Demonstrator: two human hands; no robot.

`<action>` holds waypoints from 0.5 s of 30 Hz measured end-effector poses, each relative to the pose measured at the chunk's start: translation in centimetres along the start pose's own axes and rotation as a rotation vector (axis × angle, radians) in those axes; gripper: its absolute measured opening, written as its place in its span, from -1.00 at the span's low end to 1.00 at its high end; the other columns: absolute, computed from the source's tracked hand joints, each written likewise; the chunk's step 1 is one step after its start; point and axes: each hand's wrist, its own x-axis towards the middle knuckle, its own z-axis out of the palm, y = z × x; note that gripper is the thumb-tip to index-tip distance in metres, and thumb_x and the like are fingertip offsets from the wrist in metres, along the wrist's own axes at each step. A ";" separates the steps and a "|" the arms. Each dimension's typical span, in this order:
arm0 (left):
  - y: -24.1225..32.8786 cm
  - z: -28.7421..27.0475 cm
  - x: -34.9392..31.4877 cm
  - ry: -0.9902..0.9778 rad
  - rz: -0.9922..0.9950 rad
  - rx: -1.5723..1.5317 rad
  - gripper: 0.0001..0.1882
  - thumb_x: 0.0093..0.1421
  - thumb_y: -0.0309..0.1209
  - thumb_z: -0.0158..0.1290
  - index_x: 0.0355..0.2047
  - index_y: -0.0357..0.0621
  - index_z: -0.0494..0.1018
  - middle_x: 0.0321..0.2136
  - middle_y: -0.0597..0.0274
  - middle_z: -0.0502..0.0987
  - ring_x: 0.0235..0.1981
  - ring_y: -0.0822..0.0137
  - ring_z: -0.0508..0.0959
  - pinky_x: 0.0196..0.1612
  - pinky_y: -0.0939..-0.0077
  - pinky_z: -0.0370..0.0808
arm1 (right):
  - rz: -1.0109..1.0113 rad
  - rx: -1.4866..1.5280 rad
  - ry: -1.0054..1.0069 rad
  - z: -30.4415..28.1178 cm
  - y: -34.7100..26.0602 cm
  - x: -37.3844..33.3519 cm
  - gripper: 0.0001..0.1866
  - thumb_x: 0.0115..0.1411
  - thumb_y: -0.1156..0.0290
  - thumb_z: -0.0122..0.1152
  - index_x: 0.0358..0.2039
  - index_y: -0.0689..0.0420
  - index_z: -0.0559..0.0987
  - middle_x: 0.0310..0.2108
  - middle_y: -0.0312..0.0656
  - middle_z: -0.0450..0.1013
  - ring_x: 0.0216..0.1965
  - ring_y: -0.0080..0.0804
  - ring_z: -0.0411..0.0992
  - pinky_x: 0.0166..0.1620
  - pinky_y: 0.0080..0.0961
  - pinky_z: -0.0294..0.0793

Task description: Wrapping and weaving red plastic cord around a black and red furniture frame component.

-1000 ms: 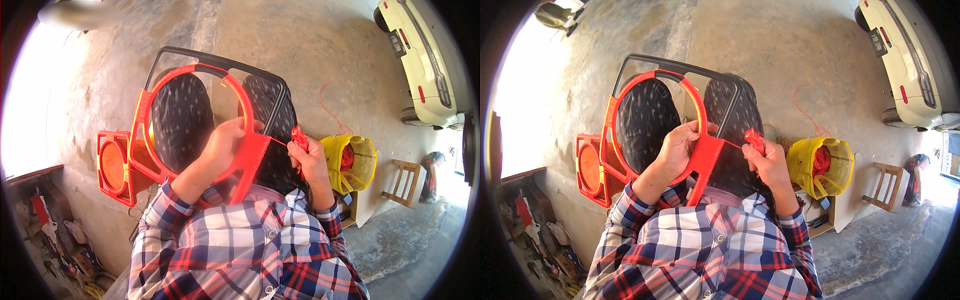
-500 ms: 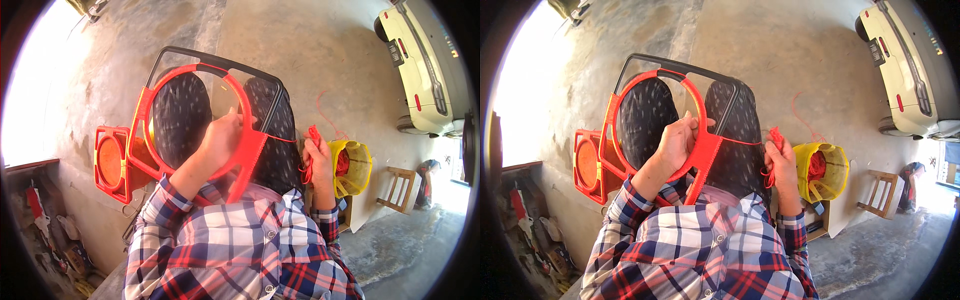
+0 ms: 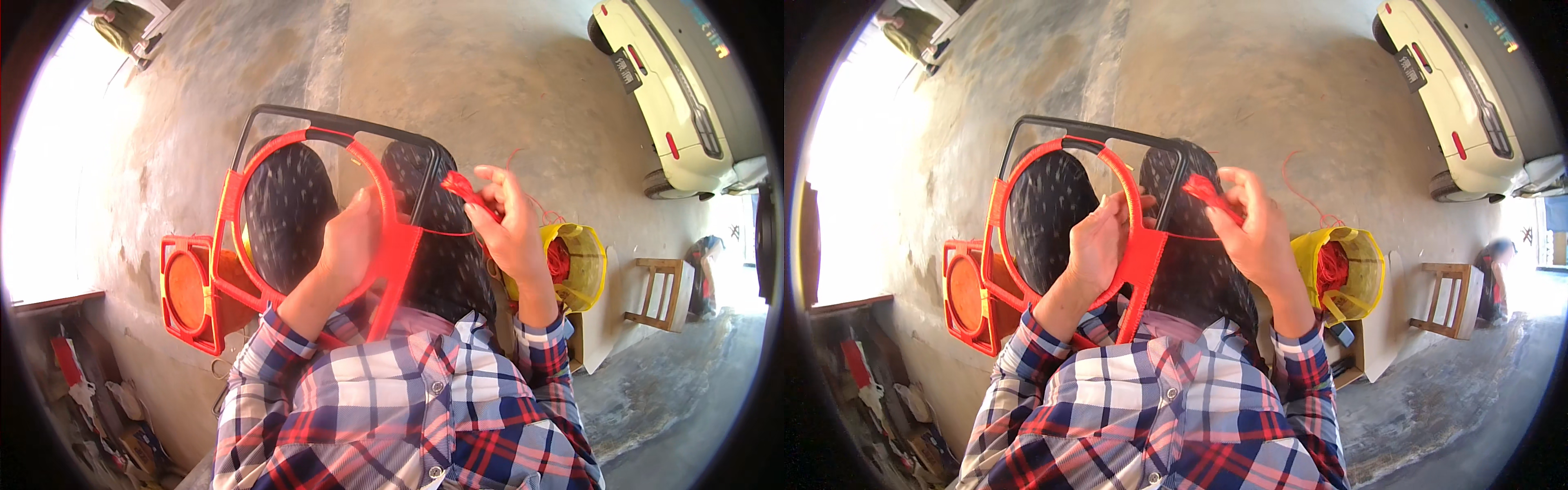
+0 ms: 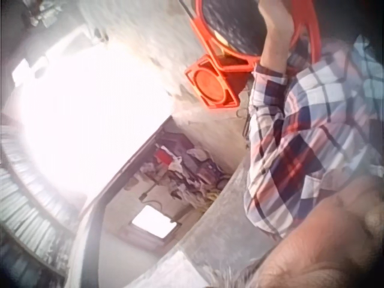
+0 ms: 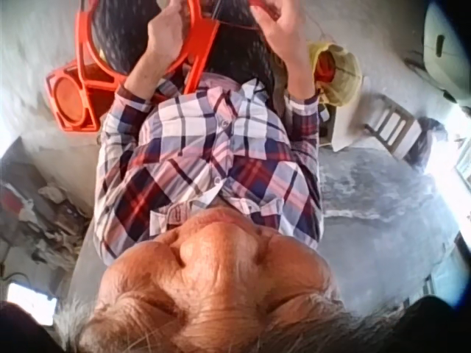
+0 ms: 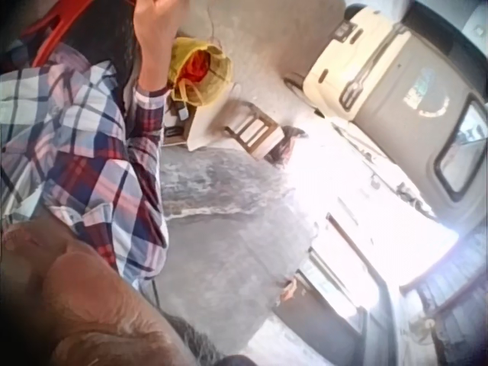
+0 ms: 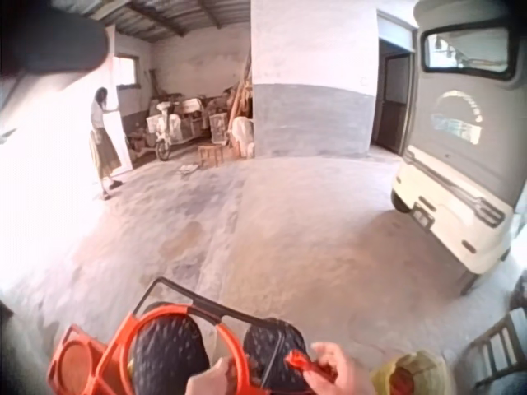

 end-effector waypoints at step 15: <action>0.1 1.7 -0.3 -0.147 -0.024 -0.006 -0.32 0.23 -0.04 -0.12 0.23 -0.24 0.15 0.08 -0.06 0.37 0.02 0.11 0.46 0.10 0.27 0.43 | -0.358 -0.104 0.270 1.2 1.8 1.4 -0.81 0.05 0.39 0.33 -0.45 0.20 0.50 -0.35 -0.12 0.46 -0.30 -0.26 0.42 -0.20 -0.36 0.42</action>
